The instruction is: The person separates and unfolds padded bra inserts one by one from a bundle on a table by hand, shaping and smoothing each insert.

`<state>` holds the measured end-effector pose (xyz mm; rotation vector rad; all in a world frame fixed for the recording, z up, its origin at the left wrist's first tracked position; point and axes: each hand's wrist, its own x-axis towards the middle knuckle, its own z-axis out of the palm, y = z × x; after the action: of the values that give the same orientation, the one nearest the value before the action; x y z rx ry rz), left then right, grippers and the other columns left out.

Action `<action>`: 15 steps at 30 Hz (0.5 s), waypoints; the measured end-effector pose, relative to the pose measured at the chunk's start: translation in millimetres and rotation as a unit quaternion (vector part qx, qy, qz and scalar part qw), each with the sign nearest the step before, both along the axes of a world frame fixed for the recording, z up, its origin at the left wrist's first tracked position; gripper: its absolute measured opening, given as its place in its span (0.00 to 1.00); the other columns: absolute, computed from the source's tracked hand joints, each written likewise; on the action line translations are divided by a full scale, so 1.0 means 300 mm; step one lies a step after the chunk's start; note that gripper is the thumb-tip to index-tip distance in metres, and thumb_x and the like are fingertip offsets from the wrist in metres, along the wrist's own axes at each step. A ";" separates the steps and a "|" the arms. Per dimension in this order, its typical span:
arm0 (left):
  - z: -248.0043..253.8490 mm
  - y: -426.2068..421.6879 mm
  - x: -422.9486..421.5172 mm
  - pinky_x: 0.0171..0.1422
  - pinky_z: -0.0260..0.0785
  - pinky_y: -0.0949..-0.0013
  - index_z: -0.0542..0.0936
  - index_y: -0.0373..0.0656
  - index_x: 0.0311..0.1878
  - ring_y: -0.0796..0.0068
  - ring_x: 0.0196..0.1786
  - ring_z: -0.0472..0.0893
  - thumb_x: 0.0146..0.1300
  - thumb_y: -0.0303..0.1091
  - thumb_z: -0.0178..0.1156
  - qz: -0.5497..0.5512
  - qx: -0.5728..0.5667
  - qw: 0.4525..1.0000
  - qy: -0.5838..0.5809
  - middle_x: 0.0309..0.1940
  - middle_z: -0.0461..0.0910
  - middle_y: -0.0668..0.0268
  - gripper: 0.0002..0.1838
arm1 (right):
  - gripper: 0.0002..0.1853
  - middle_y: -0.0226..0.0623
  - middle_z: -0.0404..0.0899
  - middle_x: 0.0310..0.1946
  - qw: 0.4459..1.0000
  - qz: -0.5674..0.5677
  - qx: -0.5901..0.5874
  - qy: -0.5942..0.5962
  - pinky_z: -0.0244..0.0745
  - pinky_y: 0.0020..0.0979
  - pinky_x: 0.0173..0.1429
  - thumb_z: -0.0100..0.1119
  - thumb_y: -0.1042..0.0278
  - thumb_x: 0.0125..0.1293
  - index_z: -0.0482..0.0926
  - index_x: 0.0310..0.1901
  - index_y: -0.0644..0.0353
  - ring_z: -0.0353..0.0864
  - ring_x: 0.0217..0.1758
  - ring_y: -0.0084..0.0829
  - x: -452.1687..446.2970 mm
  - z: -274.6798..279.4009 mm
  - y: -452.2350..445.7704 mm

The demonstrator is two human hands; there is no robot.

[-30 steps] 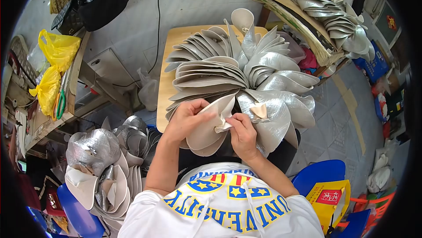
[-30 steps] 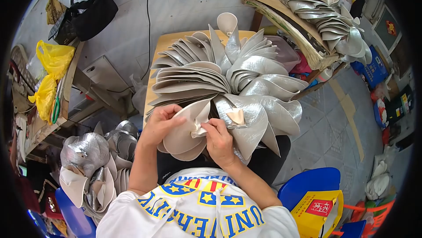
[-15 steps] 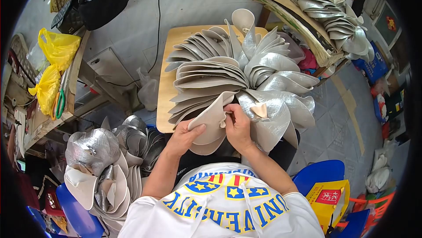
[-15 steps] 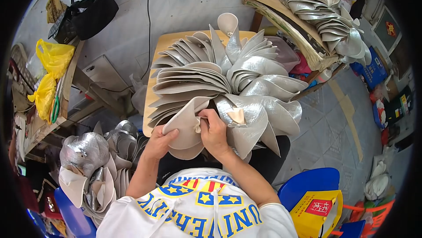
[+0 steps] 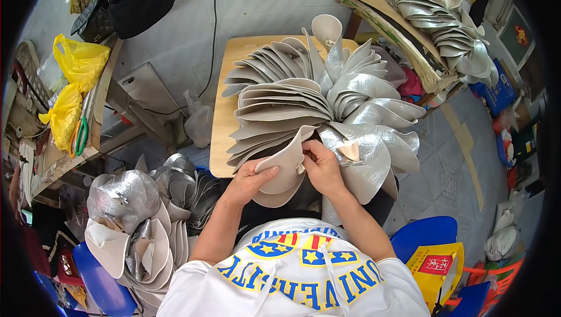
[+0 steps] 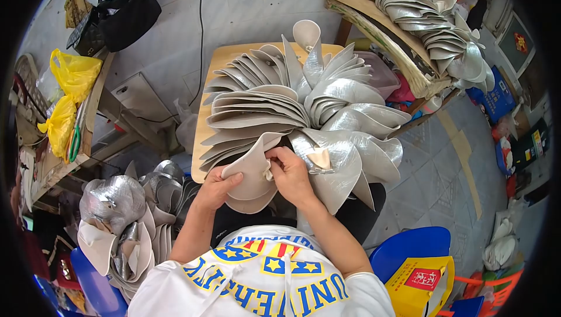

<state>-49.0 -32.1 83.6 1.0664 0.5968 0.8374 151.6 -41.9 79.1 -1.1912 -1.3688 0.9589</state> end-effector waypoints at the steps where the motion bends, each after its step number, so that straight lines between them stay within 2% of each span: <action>1: -0.002 0.000 0.003 0.52 0.69 0.76 0.79 0.36 0.56 0.83 0.45 0.77 0.68 0.36 0.60 -0.002 0.001 1.000 0.003 0.43 0.82 0.70 0.17 | 0.09 0.40 0.79 0.35 1.000 -0.001 -0.013 0.001 0.74 0.29 0.41 0.52 0.82 0.62 0.80 0.42 0.66 0.80 0.38 0.33 0.005 0.003 -0.008; 4: -0.008 -0.002 0.007 0.52 0.69 0.76 0.78 0.36 0.56 0.83 0.45 0.77 0.68 0.35 0.60 -0.014 0.020 1.000 0.018 0.44 0.82 0.70 0.18 | 0.13 0.43 0.78 0.43 0.997 0.005 0.015 -0.078 0.75 0.30 0.43 0.50 0.81 0.64 0.77 0.49 0.67 0.80 0.41 0.35 0.026 0.045 -0.050; 7: -0.010 -0.009 0.033 0.54 0.68 0.76 0.77 0.35 0.58 0.83 0.48 0.76 0.67 0.33 0.60 -0.045 0.069 0.996 0.034 0.46 0.81 0.70 0.19 | 0.19 0.47 0.74 0.52 0.992 -0.066 0.059 -0.092 0.76 0.32 0.49 0.48 0.82 0.64 0.72 0.57 0.65 0.80 0.47 0.39 0.008 0.059 -0.117; 8: -0.015 -0.019 0.052 0.55 0.68 0.77 0.77 0.35 0.59 0.83 0.49 0.76 0.67 0.33 0.59 -0.056 0.088 0.994 0.029 0.48 0.81 0.69 0.19 | 0.22 0.52 0.69 0.59 0.993 -0.057 0.049 -0.086 0.76 0.35 0.53 0.49 0.83 0.63 0.68 0.61 0.67 0.77 0.54 0.46 0.012 0.060 -0.141; 9: -0.018 -0.027 0.068 0.56 0.67 0.77 0.76 0.35 0.59 0.83 0.50 0.76 0.67 0.32 0.59 -0.066 0.107 0.992 0.024 0.49 0.80 0.69 0.19 | 0.22 0.52 0.69 0.59 0.990 -0.068 0.057 -0.113 0.76 0.36 0.53 0.50 0.83 0.62 0.68 0.60 0.68 0.77 0.54 0.48 0.011 0.064 -0.161; 10: -0.019 -0.031 0.080 0.63 0.64 0.72 0.74 0.35 0.62 0.76 0.57 0.75 0.66 0.33 0.60 -0.088 0.138 0.986 0.033 0.56 0.78 0.63 0.23 | 0.23 0.53 0.68 0.59 0.985 -0.080 0.066 -0.139 0.76 0.36 0.53 0.50 0.83 0.62 0.68 0.60 0.69 0.76 0.55 0.49 0.010 0.069 -0.179; 11: -0.026 -0.033 0.092 0.66 0.63 0.69 0.73 0.35 0.63 0.72 0.60 0.73 0.65 0.34 0.60 -0.097 0.173 0.980 0.029 0.57 0.76 0.60 0.24 | 0.23 0.54 0.68 0.59 0.979 -0.092 0.074 -0.166 0.77 0.36 0.54 0.51 0.84 0.61 0.68 0.60 0.69 0.75 0.56 0.51 0.013 0.072 -0.192; 12: -0.042 -0.031 0.103 0.68 0.61 0.67 0.72 0.35 0.64 0.69 0.62 0.72 0.64 0.36 0.61 -0.105 0.208 0.972 0.025 0.59 0.75 0.58 0.26 | 0.22 0.56 0.70 0.58 0.960 -0.104 0.107 -0.235 0.78 0.37 0.50 0.53 0.81 0.61 0.69 0.58 0.71 0.77 0.53 0.55 0.024 0.074 -0.203; 13: -0.061 -0.026 0.109 0.70 0.59 0.65 0.71 0.35 0.65 0.66 0.65 0.71 0.64 0.37 0.62 -0.114 0.242 0.963 0.022 0.61 0.74 0.56 0.28 | 0.22 0.56 0.71 0.57 0.946 -0.105 0.114 -0.286 0.79 0.37 0.49 0.54 0.80 0.60 0.70 0.58 0.71 0.78 0.51 0.55 0.031 0.085 -0.213; 14: -0.086 -0.016 0.108 0.75 0.50 0.60 0.66 0.37 0.69 0.58 0.72 0.62 0.61 0.43 0.64 -0.167 0.224 0.960 0.023 0.68 0.65 0.53 0.36 | 0.21 0.56 0.72 0.56 0.928 -0.105 0.121 -0.335 0.79 0.37 0.48 0.55 0.79 0.60 0.70 0.57 0.71 0.79 0.49 0.54 0.035 0.106 -0.226; 15: -0.109 -0.012 0.113 0.76 0.48 0.59 0.64 0.38 0.70 0.58 0.73 0.59 0.60 0.45 0.64 -0.174 0.237 0.955 0.038 0.70 0.62 0.53 0.38 | 0.21 0.56 0.73 0.54 0.908 -0.106 0.128 -0.384 0.79 0.37 0.47 0.55 0.78 0.60 0.71 0.57 0.70 0.80 0.47 0.53 0.037 0.127 -0.239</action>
<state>-15.1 -35.8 50.9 1.5939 0.2564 0.6425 162.8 -113.4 117.3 -1.5443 -1.8476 0.1151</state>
